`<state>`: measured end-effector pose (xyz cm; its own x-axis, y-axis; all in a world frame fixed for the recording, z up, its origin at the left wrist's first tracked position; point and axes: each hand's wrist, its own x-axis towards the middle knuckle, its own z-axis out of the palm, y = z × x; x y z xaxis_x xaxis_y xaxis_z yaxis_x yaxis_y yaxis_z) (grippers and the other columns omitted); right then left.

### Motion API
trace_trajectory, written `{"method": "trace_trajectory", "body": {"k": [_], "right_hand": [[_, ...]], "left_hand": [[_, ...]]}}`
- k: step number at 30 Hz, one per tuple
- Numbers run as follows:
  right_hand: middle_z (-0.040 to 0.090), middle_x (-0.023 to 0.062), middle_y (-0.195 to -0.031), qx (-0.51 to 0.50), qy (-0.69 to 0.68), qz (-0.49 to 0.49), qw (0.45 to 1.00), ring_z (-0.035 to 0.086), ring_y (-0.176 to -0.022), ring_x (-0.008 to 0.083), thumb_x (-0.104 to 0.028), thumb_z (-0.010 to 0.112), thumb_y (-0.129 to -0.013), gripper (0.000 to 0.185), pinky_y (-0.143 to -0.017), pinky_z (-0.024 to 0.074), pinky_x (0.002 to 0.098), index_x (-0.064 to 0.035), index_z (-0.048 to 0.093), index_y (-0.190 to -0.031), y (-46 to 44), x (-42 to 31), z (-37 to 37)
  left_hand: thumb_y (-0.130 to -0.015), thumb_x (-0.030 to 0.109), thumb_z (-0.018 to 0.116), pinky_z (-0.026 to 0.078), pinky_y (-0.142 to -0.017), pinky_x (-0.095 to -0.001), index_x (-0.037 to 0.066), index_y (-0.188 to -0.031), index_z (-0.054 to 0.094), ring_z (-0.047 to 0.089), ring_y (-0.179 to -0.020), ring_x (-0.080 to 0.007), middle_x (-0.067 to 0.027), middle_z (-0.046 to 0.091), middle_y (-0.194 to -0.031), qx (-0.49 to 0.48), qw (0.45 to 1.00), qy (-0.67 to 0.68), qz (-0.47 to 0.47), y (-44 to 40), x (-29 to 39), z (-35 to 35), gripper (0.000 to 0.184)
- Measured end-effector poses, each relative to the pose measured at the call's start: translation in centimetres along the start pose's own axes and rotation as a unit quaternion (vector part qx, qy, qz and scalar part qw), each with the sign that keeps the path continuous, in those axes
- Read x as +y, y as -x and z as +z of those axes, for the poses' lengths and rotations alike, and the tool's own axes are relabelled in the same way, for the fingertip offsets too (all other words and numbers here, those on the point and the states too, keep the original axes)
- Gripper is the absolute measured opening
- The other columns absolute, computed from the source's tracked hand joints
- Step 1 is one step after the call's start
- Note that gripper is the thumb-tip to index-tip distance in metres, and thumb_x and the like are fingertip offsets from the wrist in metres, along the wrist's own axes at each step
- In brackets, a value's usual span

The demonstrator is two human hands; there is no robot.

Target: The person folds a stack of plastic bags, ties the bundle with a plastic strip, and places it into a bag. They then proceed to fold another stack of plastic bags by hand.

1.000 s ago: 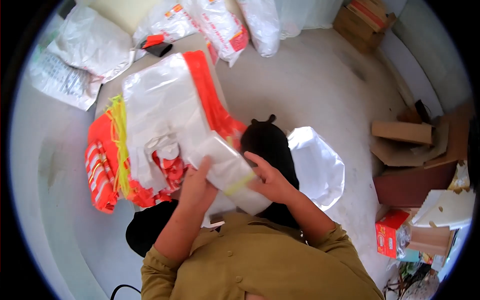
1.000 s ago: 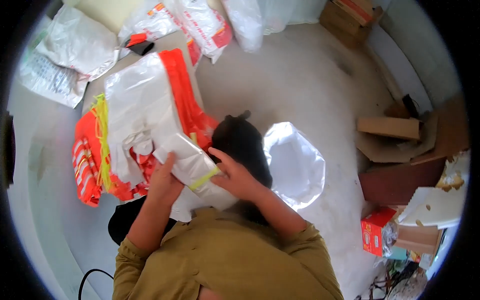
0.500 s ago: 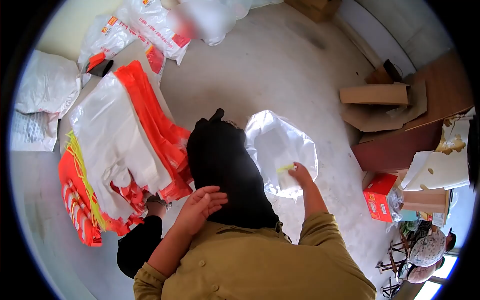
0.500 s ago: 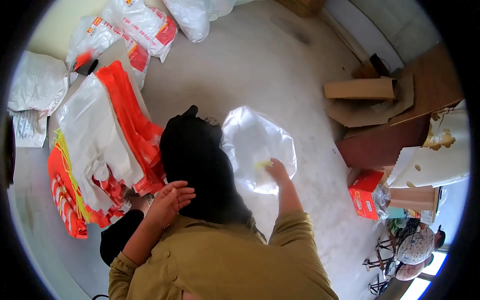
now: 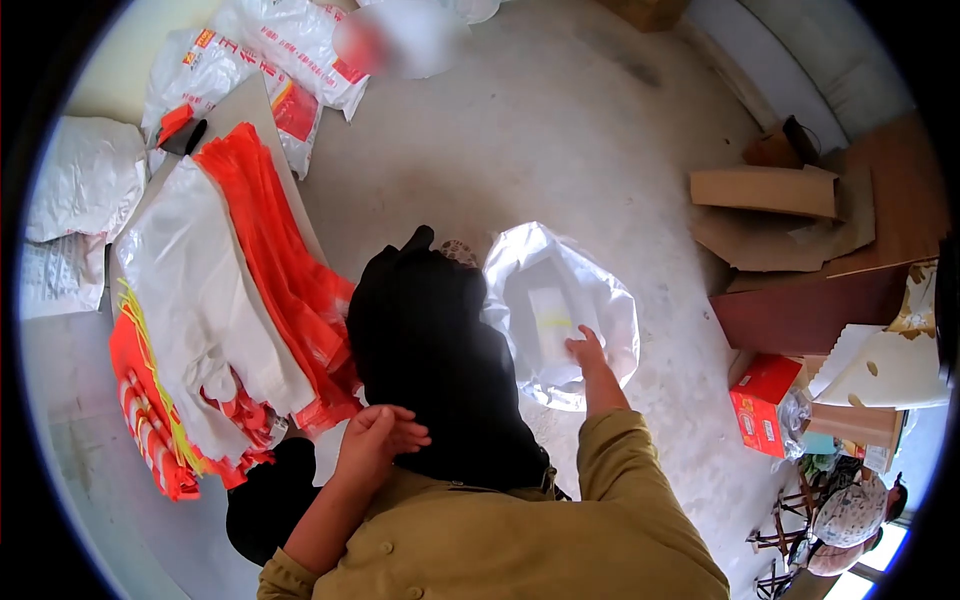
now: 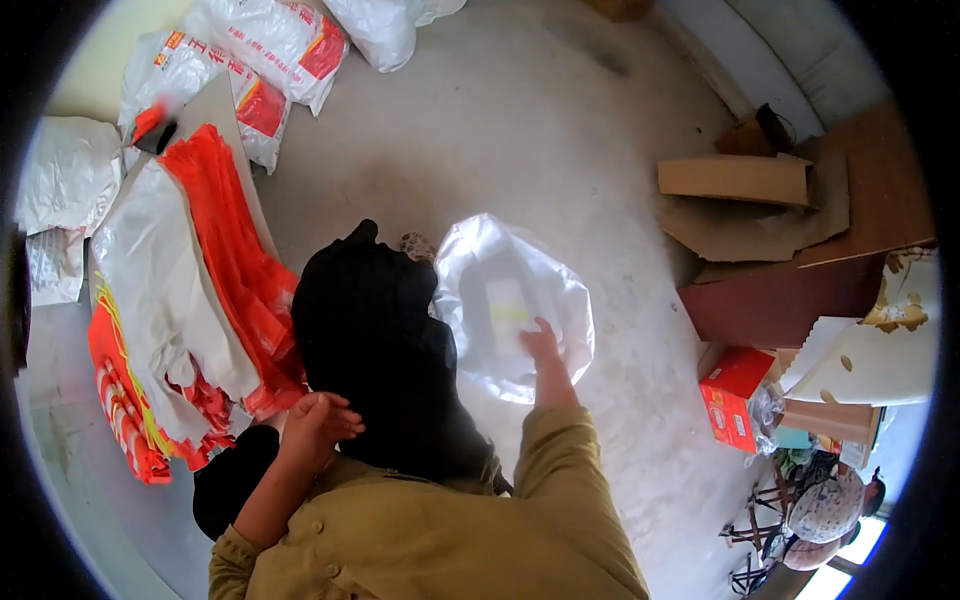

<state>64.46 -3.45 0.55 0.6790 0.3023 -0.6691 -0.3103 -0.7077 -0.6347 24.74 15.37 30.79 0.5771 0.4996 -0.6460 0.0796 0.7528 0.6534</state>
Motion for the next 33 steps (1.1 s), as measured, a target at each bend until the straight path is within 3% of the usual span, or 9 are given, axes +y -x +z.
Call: {"method": "trace_trajectory", "body": {"k": [4, 7, 11, 14, 18, 19, 25, 28, 33], "right_hand": [[0.068, 0.0064, -0.094, 0.097, 0.024, -0.040, 0.994, 0.063, -0.080, 0.0150, -0.010, 0.068, -0.082, 0.060, -0.072, 0.0528, 0.0302, -0.0081, 0.053, -0.140, -5.1, 7.1, 2.7], [0.066, 0.0043, -0.090, 0.105, 0.022, -0.080, 0.991, 0.062, -0.076, 0.0132, -0.006, 0.062, -0.083, 0.053, -0.070, 0.0510, 0.0276, -0.0065, 0.056, -0.136, -3.3, 3.6, 3.0], [0.065, 0.0013, -0.090, 0.040, -0.120, -0.138, 0.982, 0.058, -0.078, 0.0088, -0.002, 0.058, -0.087, 0.041, -0.069, 0.0479, 0.0253, -0.0034, 0.062, -0.127, -0.6, -1.8, 1.4], [0.067, 0.0014, -0.094, 0.024, -0.087, -0.101, 0.991, 0.059, -0.082, 0.0085, -0.003, 0.059, -0.087, 0.032, -0.072, 0.0481, 0.0240, -0.0033, 0.069, -0.118, -0.1, -2.5, 0.2], [0.072, 0.0065, -0.111, 0.039, 0.022, -0.064, 0.997, 0.066, -0.096, 0.0143, 0.001, 0.056, -0.086, 0.035, -0.085, 0.0500, 0.0268, -0.0044, 0.072, -0.116, -4.3, 3.2, 0.5], [0.074, 0.0127, -0.111, 0.064, 0.012, -0.049, 0.997, 0.066, -0.110, 0.0254, 0.002, 0.052, -0.085, 0.034, -0.096, 0.0502, 0.0310, -0.0032, 0.074, -0.111, -4.7, 3.9, 0.7], [0.074, 0.0077, -0.110, 0.066, 0.103, -0.153, 0.981, 0.067, -0.099, 0.0180, 0.004, 0.052, -0.086, 0.034, -0.086, 0.0504, 0.0278, -0.0029, 0.073, -0.113, -4.3, 1.1, 1.1], [0.074, 0.0070, -0.107, 0.031, -0.021, -0.126, 0.991, 0.067, -0.094, 0.0167, 0.002, 0.052, -0.087, 0.033, -0.082, 0.0508, 0.0269, -0.0031, 0.074, -0.112, -3.6, -1.4, 1.4], [0.073, 0.0088, -0.112, 0.049, -0.024, -0.058, 0.997, 0.066, -0.093, 0.0171, 0.003, 0.050, -0.085, 0.040, -0.081, 0.0509, 0.0268, -0.0036, 0.073, -0.116, -4.5, -0.3, 0.9]], "left_hand": [[-0.107, 0.029, 0.047, 0.060, -0.069, -0.0372, 0.002, -0.104, 0.064, 0.073, -0.079, -0.0304, -0.0150, 0.074, -0.089, 0.008, 1.000, 0.003, -0.005, -0.1, 0.1, 0.0, 0.032], [-0.107, 0.030, 0.047, 0.060, -0.069, -0.0378, 0.001, -0.102, 0.064, 0.073, -0.077, -0.0305, -0.0152, 0.074, -0.087, 0.014, 1.000, -0.006, -0.009, -0.3, 0.3, 0.2, 0.033], [-0.108, 0.030, 0.045, 0.060, -0.068, -0.0382, 0.002, -0.100, 0.064, 0.073, -0.075, -0.0306, -0.0156, 0.074, -0.084, 0.019, 1.000, -0.006, -0.010, -0.4, 0.3, 0.2, 0.035], [-0.108, 0.030, 0.044, 0.061, -0.067, -0.0383, 0.002, -0.099, 0.064, 0.073, -0.073, -0.0305, -0.0157, 0.073, -0.083, 0.018, 1.000, -0.003, -0.010, -0.4, 0.1, 0.1, 0.036], [-0.106, 0.027, 0.049, 0.060, -0.069, -0.0345, 0.000, -0.098, 0.067, 0.075, -0.076, -0.0284, -0.0159, 0.075, -0.085, 0.003, 1.000, 0.025, -0.011, -0.3, 0.4, 0.3, 0.034], [-0.106, 0.027, 0.049, 0.060, -0.069, -0.0345, 0.000, -0.098, 0.067, 0.075, -0.076, -0.0283, -0.0159, 0.075, -0.085, 0.002, 1.000, 0.027, -0.011, -0.4, 0.4, 0.2, 0.034], [-0.106, 0.028, 0.049, 0.060, -0.069, -0.0346, 0.000, -0.098, 0.067, 0.075, -0.076, -0.0283, -0.0161, 0.075, -0.084, 0.000, 1.000, 0.029, -0.012, -0.5, 0.1, 0.1, 0.035], [-0.106, 0.028, 0.049, 0.060, -0.069, -0.0346, -0.001, -0.097, 0.067, 0.074, -0.075, -0.0286, -0.0162, 0.074, -0.083, 0.003, 1.000, 0.029, -0.012, -0.5, 0.1, 0.2, 0.035], [-0.106, 0.028, 0.050, 0.060, -0.068, -0.0349, -0.001, -0.096, 0.068, 0.074, -0.073, -0.0293, -0.0163, 0.074, -0.082, 0.004, 1.000, 0.028, -0.011, -0.5, 0.0, 0.3, 0.035]]}}
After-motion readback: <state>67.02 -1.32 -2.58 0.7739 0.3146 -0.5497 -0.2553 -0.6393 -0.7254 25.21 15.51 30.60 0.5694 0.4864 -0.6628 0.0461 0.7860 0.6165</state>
